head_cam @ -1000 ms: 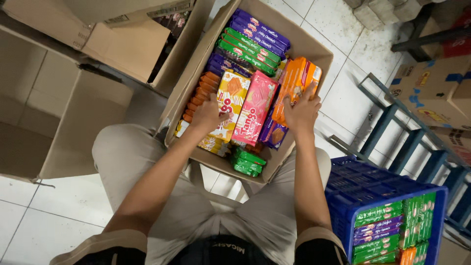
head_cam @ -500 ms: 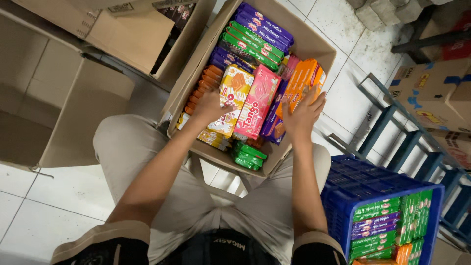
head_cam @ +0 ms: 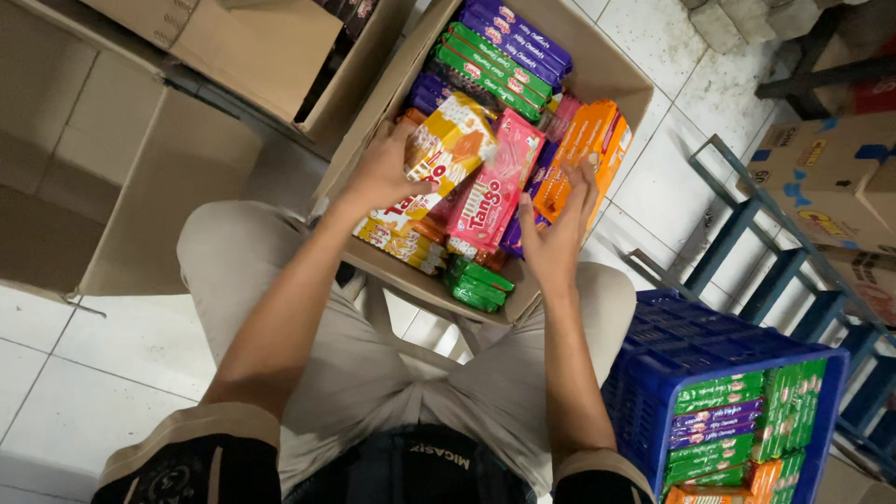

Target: The person arranges packs of Tango biscuits inside a cardboard box, organizing them by color and type. They then transfer some packs into a blue plastic crate and continue to adjust the arrangement in the box.

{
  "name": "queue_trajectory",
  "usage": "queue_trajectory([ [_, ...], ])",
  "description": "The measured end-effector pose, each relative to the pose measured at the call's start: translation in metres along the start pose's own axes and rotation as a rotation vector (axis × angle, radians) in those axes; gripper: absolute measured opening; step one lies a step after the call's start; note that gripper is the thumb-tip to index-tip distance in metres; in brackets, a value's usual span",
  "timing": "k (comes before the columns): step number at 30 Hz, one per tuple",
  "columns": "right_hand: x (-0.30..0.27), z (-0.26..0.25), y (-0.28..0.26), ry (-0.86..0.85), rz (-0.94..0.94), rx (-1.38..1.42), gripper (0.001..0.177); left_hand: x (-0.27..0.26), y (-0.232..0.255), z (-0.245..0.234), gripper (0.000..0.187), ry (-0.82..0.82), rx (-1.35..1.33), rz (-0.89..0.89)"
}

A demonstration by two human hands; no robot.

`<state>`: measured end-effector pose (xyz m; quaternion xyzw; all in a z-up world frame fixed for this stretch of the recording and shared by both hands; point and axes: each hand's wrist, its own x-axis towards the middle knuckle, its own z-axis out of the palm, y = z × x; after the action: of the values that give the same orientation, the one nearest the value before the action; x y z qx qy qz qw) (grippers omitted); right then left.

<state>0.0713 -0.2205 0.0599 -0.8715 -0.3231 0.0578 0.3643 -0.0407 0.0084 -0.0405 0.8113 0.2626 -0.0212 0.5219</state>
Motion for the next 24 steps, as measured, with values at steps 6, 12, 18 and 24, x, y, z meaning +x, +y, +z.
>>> queue_trajectory([
  [6, 0.015, -0.007, -0.047, -0.247, -0.271, 0.036, 0.084, -0.032, 0.047, -0.045, 0.073, -0.245, -0.037, 0.263],
  [12, -0.004, 0.036, -0.031, -0.667, -0.345, -0.289, 0.092, -0.045, 0.008, -0.016, 0.081, -0.410, 0.326, 0.449],
  [18, -0.036, 0.069, -0.027, -0.758, -0.237, -0.389, 0.099, -0.047, -0.014, 0.017, 0.092, -0.485, 0.556, 0.377],
  [24, -0.062, 0.077, -0.019, -0.705, -0.171, -0.295, 0.091, -0.051, -0.024, 0.034, 0.097, -0.487, 0.533, 0.315],
])
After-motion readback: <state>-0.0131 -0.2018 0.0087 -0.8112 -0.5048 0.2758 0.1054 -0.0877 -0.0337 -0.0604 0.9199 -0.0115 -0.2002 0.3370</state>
